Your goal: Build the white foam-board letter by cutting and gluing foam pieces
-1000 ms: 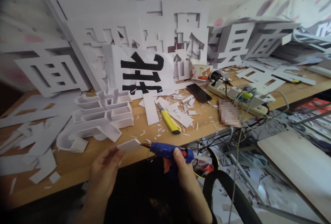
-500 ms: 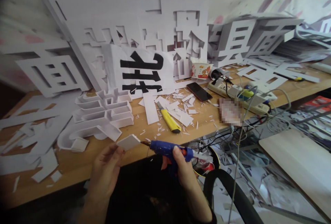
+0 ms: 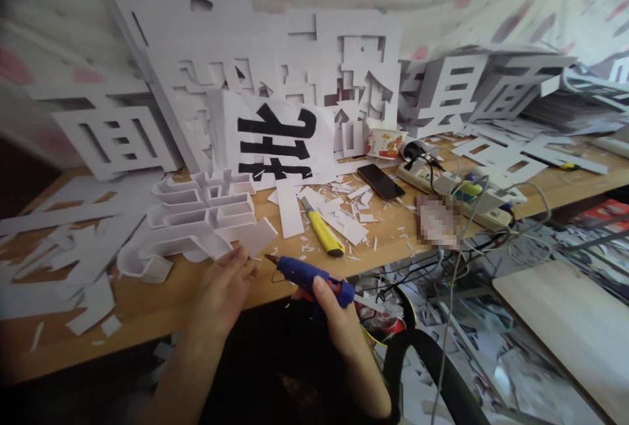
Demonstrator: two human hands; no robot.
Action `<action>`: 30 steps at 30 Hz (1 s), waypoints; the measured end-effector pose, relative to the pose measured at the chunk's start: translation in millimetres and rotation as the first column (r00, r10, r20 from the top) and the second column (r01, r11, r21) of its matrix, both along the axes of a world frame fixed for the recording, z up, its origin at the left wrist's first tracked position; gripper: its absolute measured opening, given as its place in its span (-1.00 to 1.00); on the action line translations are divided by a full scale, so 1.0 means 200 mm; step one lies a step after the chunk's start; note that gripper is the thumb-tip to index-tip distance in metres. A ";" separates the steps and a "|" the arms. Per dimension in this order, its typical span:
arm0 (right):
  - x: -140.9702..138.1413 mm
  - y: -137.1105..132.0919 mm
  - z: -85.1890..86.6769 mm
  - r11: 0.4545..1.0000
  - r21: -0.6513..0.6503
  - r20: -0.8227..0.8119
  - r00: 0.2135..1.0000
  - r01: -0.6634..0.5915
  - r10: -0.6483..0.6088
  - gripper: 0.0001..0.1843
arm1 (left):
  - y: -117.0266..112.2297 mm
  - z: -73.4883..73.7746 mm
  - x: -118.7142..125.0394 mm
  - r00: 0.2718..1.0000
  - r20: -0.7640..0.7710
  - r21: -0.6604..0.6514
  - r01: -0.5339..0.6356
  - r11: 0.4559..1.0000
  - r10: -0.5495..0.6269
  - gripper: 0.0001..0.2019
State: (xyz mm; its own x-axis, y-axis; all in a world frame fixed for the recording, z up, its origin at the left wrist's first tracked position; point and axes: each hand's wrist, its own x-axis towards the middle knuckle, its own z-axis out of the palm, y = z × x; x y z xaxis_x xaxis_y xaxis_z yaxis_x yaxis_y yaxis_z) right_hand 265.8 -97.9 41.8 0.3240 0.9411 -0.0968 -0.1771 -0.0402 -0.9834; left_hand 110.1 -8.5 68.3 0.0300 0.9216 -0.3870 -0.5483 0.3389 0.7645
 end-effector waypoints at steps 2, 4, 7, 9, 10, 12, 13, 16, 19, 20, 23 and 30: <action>-0.01 0.00 0.00 1.000 0.018 0.056 0.998 -0.007 0.006 -0.30 | 0.00 0.03 0.01 1.000 0.007 0.010 -0.003 1.000 0.003 -0.51; -0.02 0.00 0.00 1.000 0.025 0.087 0.996 0.007 -0.009 -0.30 | 0.00 0.05 0.02 1.000 0.012 0.020 0.004 1.000 -0.005 -0.52; -0.05 0.00 0.01 0.998 0.034 0.109 0.993 0.048 -0.051 -0.31 | -0.02 0.06 0.03 0.999 0.027 0.036 0.025 0.999 -0.026 -0.55; -0.07 0.00 0.02 0.996 0.049 0.114 0.990 0.073 -0.078 -0.31 | -0.03 0.07 0.03 0.998 0.041 0.041 0.040 0.998 -0.042 -0.55; -0.07 0.00 0.02 0.995 0.052 0.111 0.989 0.089 -0.095 -0.31 | -0.03 0.07 0.04 0.998 0.047 0.041 0.047 0.998 -0.048 -0.55; -0.08 -0.01 0.02 0.992 0.037 0.094 0.988 0.120 -0.123 -0.30 | -0.04 0.06 0.04 0.997 0.056 0.041 0.058 0.998 -0.060 -0.55; -0.09 -0.01 0.02 0.991 0.027 0.087 0.987 0.131 -0.133 -0.30 | -0.04 0.06 0.03 0.996 0.060 0.043 0.060 0.997 -0.063 -0.55; -0.08 -0.01 0.01 0.991 0.028 0.090 0.987 0.134 -0.137 -0.29 | -0.04 0.04 0.03 0.995 0.068 0.053 0.065 0.996 -0.069 -0.57; -0.07 0.00 -0.03 0.990 0.054 0.102 0.985 0.132 -0.137 -0.26 | -0.04 0.04 0.02 0.995 0.070 0.057 0.068 0.996 -0.072 -0.58; -0.07 0.00 -0.04 0.990 0.054 0.101 0.986 0.131 -0.136 -0.26 | -0.04 0.04 0.01 0.995 0.070 0.054 0.067 0.996 -0.071 -0.57; -0.07 0.00 -0.05 0.990 0.043 0.087 0.987 0.134 -0.137 -0.25 | -0.04 0.05 0.01 0.995 0.075 0.034 0.061 0.998 -0.064 -0.55; -0.03 0.01 -0.08 0.991 0.032 0.085 0.988 0.128 -0.130 -0.22 | -0.04 0.04 0.00 0.994 0.083 0.012 0.064 0.998 -0.065 -0.55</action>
State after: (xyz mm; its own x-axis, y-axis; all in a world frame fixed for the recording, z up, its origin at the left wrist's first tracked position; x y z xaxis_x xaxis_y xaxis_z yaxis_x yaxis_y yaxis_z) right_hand 259.9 -96.2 26.3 0.4490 0.8927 -0.0392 -0.0933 0.0032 -0.9956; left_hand 110.7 -16.4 76.6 0.1217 0.9202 -0.3719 -0.5874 0.3688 0.7204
